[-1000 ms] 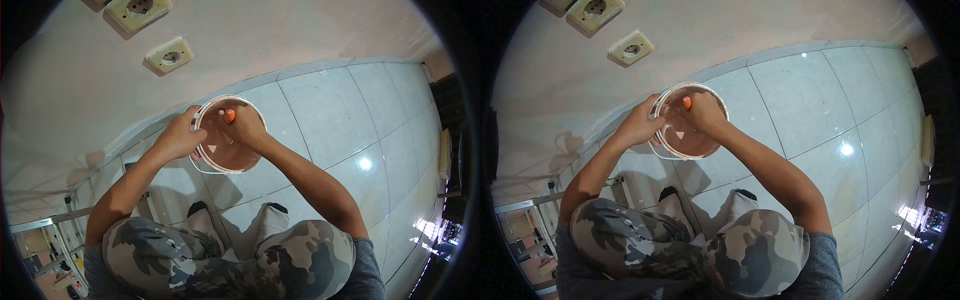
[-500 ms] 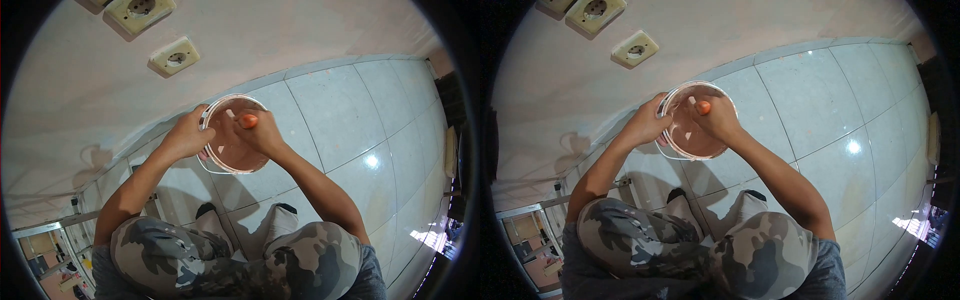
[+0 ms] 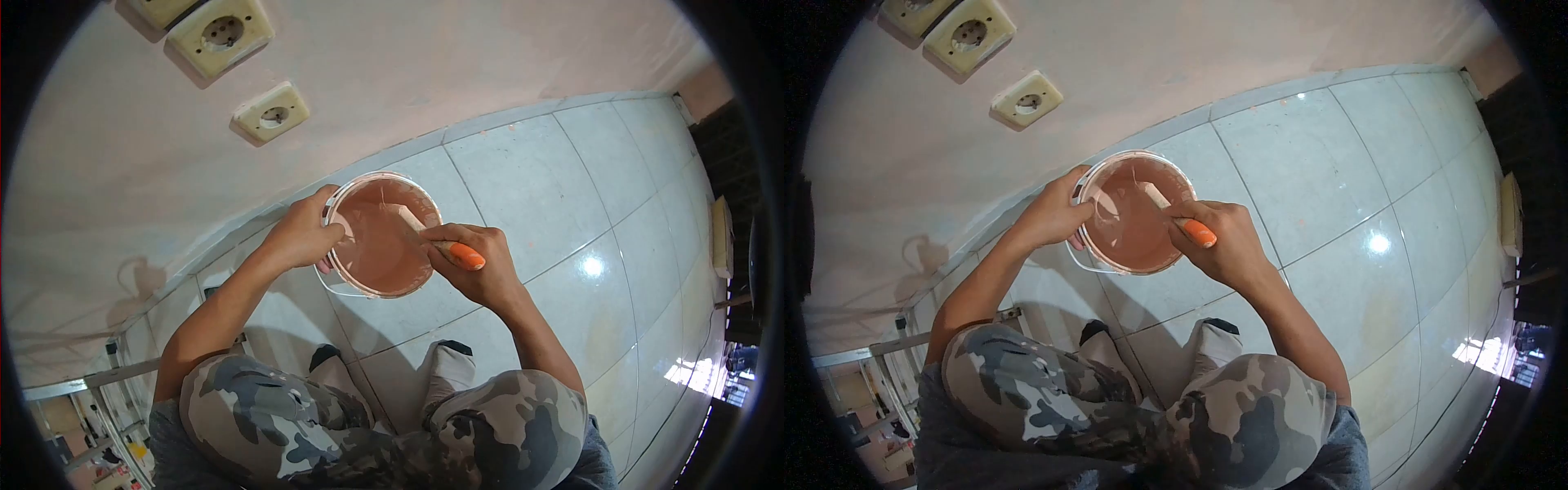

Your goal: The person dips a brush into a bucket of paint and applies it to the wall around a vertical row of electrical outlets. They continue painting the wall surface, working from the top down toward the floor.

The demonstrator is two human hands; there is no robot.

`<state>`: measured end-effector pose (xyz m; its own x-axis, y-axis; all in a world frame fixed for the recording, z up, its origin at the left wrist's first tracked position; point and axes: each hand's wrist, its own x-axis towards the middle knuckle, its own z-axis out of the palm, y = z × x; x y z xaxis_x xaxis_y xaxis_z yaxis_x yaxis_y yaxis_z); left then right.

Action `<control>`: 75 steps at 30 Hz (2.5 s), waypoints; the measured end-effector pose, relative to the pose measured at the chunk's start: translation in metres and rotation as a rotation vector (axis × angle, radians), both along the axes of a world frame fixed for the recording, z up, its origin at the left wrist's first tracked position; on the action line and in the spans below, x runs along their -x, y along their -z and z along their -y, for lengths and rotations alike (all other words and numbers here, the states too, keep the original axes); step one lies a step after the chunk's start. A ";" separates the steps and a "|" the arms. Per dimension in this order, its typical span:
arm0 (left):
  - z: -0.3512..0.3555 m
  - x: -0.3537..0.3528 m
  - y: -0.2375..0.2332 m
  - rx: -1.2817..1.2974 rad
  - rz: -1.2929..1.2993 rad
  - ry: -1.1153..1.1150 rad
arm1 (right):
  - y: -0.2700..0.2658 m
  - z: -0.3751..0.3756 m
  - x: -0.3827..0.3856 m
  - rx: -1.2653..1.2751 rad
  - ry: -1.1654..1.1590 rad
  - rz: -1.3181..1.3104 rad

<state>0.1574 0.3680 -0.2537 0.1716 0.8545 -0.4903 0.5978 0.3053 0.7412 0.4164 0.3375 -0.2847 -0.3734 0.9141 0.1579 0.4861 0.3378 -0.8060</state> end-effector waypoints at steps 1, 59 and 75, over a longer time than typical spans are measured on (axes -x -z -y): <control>-0.001 -0.001 0.001 0.000 0.002 -0.006 | 0.001 0.001 -0.002 -0.057 0.004 -0.022; -0.011 0.013 0.056 0.184 0.209 -0.141 | 0.051 -0.280 -0.195 -0.359 1.018 -1.181; -0.014 0.015 0.062 0.085 0.194 -0.030 | 0.116 -0.235 -0.215 -0.213 1.229 -1.273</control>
<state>0.1425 0.3820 -0.3156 0.2453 0.8174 -0.5213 0.4363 0.3871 0.8123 0.6311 0.5723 -0.4006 0.8772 0.4730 -0.0827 -0.3138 0.4343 -0.8444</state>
